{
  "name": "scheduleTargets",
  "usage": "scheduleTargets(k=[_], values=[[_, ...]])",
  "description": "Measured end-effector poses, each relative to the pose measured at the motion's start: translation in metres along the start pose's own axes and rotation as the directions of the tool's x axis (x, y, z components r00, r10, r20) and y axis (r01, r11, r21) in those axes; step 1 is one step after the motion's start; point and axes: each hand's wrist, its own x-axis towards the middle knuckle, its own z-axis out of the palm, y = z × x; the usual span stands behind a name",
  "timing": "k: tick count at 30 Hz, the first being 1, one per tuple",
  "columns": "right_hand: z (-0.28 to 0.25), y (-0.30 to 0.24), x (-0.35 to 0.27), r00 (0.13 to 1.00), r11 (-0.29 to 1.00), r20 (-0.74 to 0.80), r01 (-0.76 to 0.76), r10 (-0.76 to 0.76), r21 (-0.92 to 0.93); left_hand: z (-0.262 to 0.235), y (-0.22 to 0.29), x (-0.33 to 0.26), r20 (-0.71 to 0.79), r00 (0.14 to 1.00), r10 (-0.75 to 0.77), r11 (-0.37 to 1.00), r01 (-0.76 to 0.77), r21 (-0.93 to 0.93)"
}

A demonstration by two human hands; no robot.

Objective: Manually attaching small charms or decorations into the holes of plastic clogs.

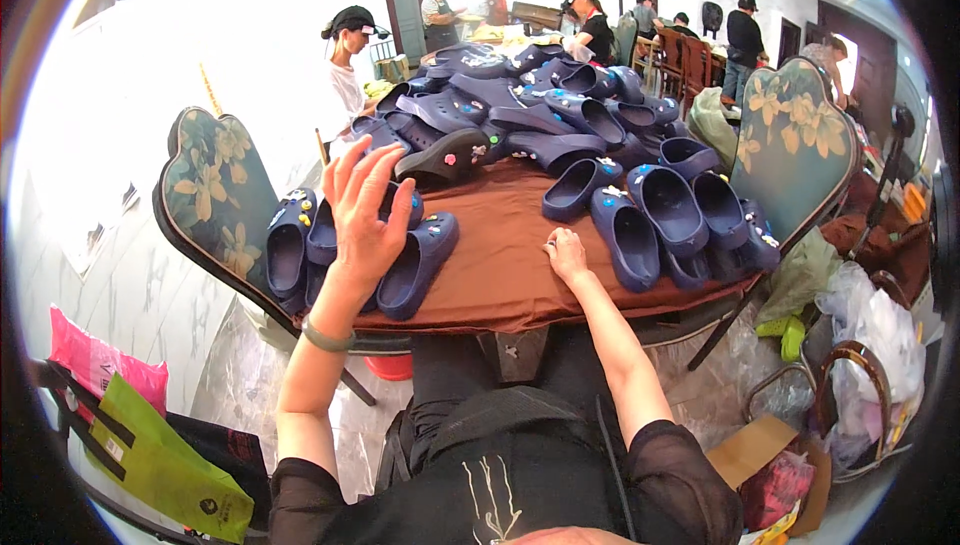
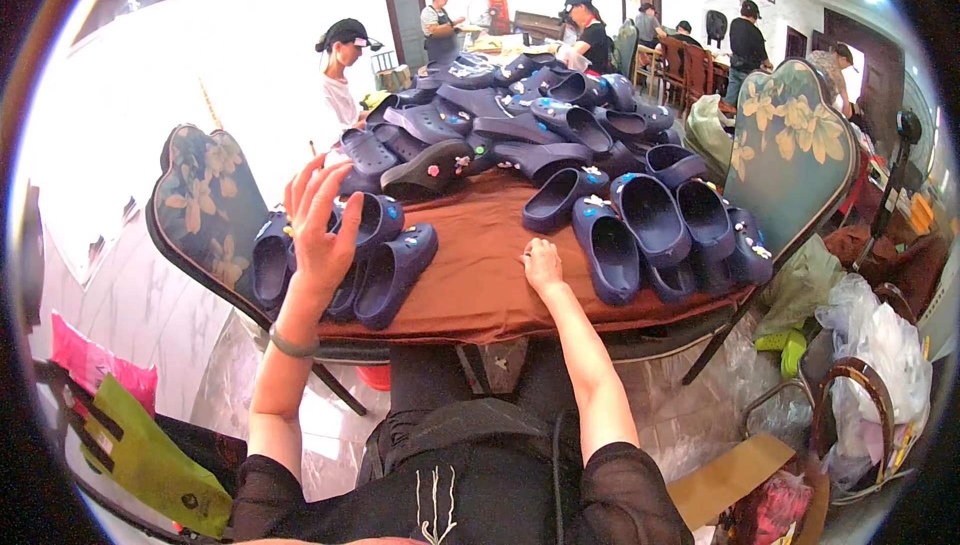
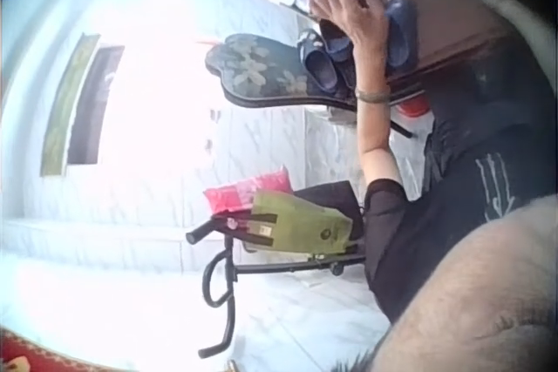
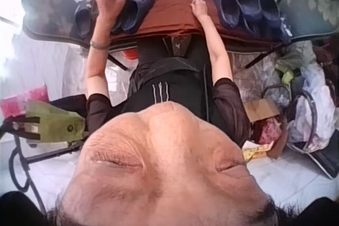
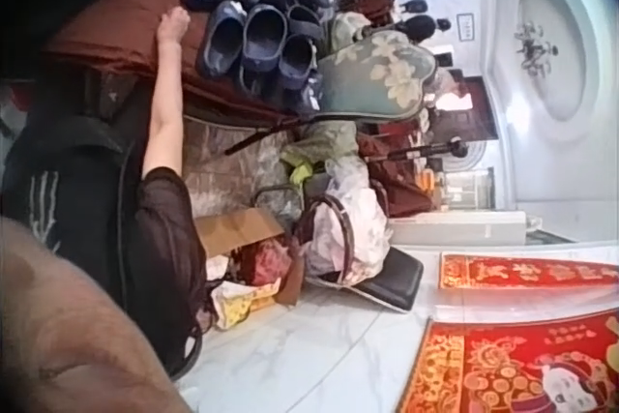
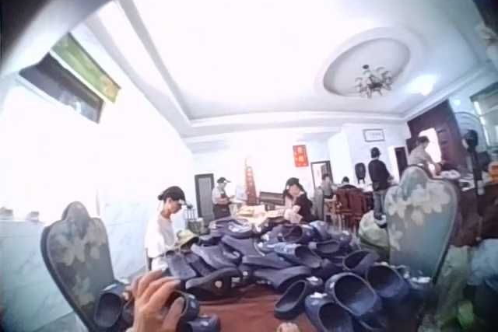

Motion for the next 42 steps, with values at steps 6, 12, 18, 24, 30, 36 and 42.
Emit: scheduleTargets(k=[6, 12, 18, 24, 30, 36, 42], values=[[-0.009, 0.001, 0.002, 0.999, 0.996, 0.012, 0.032, -0.034, 0.086, 0.079, 0.042, -0.077, 0.423, 0.827, 0.369, 0.905, -0.216, -0.367], [0.007, 0.018, 0.006, 0.988, 0.961, -0.143, -0.024, 0.065, 0.275, 0.115, 0.09, -0.206, 0.502, 0.704, 0.502, 0.709, -0.004, -0.705], [-0.007, 0.004, 0.001, 0.996, 0.978, -0.016, -0.084, 0.089, 0.193, 0.078, 0.063, -0.276, 0.884, 0.304, 0.355, 0.815, 0.363, -0.452], [-0.016, -0.014, -0.005, 0.993, 0.999, 0.114, 0.04, -0.042, 0.015, 0.089, 0.044, -0.305, 0.785, 0.385, -0.485, 0.861, 0.368, 0.351], [-0.012, -0.02, -0.005, 0.982, 0.982, 0.113, 0.161, -0.149, -0.102, 0.108, 0.027, -0.32, 0.688, 0.451, -0.569, 0.809, 0.46, 0.367], [-0.012, -0.012, -0.003, 0.98, 0.98, 0.086, 0.184, -0.177, -0.073, 0.064, 0.059, -0.295, 0.622, 0.538, -0.569, 0.819, 0.442, 0.367], [-0.006, -0.027, 0.03, 0.973, 0.971, 0.19, -0.088, 0.131, -0.221, 0.048, 0.073, -0.303, 0.5, 0.766, -0.404, 0.89, 0.454, 0.023]])
